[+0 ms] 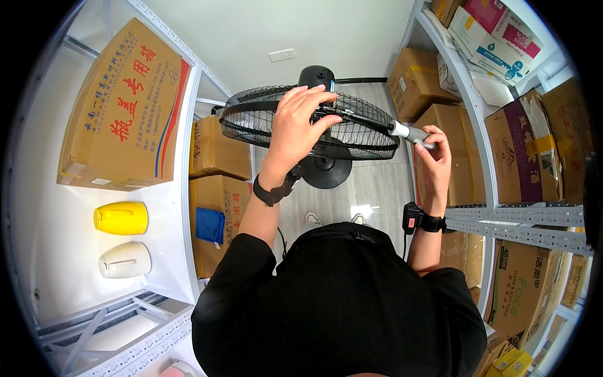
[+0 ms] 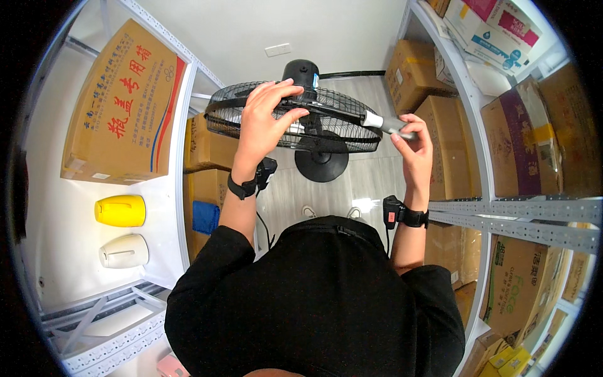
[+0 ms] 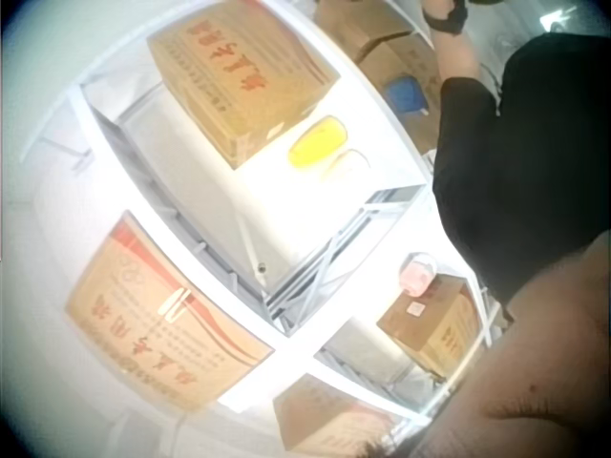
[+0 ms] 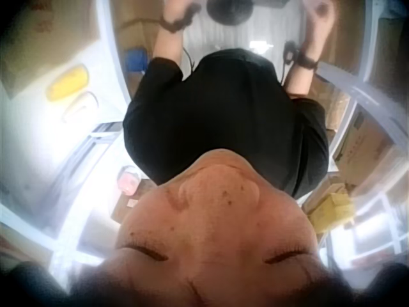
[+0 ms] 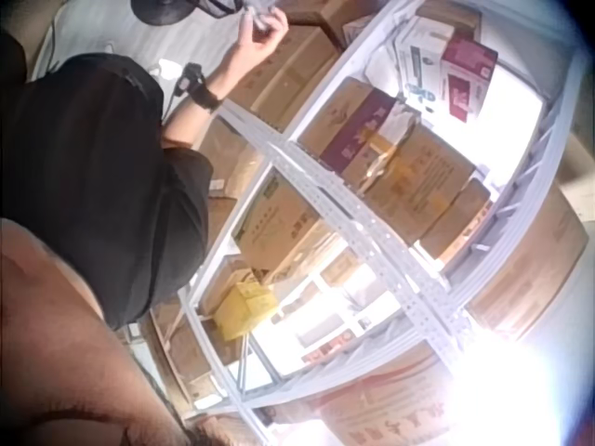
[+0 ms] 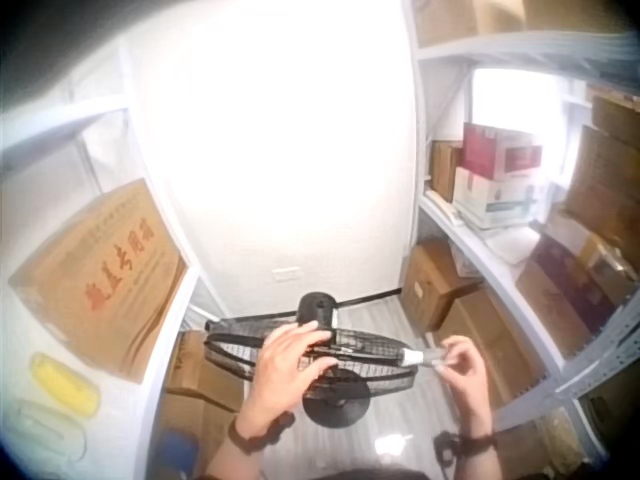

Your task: The person assembles a standing fan by attaching the front grille and securing it with a screw. They then use a screwdriver to tighten screws on the fan's neck and base, ensuring the components are firmly connected.

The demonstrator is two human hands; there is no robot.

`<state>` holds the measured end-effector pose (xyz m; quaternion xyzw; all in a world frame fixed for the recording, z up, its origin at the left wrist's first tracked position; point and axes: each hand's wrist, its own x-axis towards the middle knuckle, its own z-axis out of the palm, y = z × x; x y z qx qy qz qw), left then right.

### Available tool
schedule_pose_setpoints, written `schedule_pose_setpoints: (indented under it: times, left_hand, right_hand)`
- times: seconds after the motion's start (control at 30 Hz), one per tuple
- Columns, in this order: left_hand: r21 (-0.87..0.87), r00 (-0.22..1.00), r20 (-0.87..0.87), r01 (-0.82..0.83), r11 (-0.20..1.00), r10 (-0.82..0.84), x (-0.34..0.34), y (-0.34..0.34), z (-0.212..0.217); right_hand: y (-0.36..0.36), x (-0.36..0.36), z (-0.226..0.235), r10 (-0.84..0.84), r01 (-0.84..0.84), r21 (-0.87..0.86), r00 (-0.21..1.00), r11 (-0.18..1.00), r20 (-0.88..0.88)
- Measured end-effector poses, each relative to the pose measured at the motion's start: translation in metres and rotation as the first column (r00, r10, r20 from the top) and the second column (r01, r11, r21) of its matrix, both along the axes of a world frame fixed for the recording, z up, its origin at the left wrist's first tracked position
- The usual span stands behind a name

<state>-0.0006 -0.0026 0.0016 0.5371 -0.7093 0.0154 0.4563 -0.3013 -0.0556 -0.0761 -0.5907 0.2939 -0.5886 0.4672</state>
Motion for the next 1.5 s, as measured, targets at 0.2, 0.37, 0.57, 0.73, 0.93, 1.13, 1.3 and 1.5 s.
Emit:
schedule_pose_setpoints:
  times: [0.2, 0.37, 0.57, 0.73, 0.93, 1.13, 1.3, 1.5]
  left_hand:
    - [-0.009, 1.000, 0.018, -0.001, 1.000, 0.001, 0.000, 0.000, 0.000]
    - [-0.016, 1.000, 0.018, 0.008, 1.000, -0.008, 0.002, 0.000, 0.000]
    - [-0.025, 1.000, 0.018, 0.025, 0.999, -0.025, 0.000, 0.001, 0.000]
    - [-0.045, 0.999, 0.031, 0.041, 0.998, -0.039, 0.002, 0.000, -0.005]
    - [-0.037, 0.995, 0.001, 0.099, 0.994, -0.099, 0.004, 0.009, 0.000]
    - [-0.038, 0.980, -0.031, 0.195, 0.980, -0.196, 0.014, 0.023, 0.008]
    - [-0.173, 0.991, -0.130, -0.063, 0.983, 0.041, 0.065, 0.031, -0.006]
    - [0.194, 0.677, -0.676, -0.217, 0.957, 0.291, 0.209, 0.017, -0.091]
  right_hand:
    - [0.007, 0.011, 0.021, 0.013, -0.013, 0.394, 1.000, 0.919, 0.004]
    - [0.006, 0.010, 0.018, 0.085, -0.134, 0.210, 0.970, 0.969, 0.226]
    - [-0.010, 0.003, -0.011, 0.122, -0.352, 0.227, 0.740, 0.908, 0.662]
    - [-0.024, -0.025, -0.027, -0.085, -0.313, 0.287, 0.528, 0.905, 0.845]
    - [-0.035, -0.060, -0.071, -0.196, -0.346, 0.429, 0.541, 0.835, 0.818]
    - [-0.018, -0.019, -0.135, -0.102, 0.078, 0.746, 0.995, 0.662, -0.013]
    - [-0.008, 0.005, -0.183, -0.119, -0.034, 0.833, 0.986, 0.552, 0.119]
    - [-0.010, 0.023, -0.198, -0.124, -0.127, 0.808, 0.963, 0.576, 0.239]
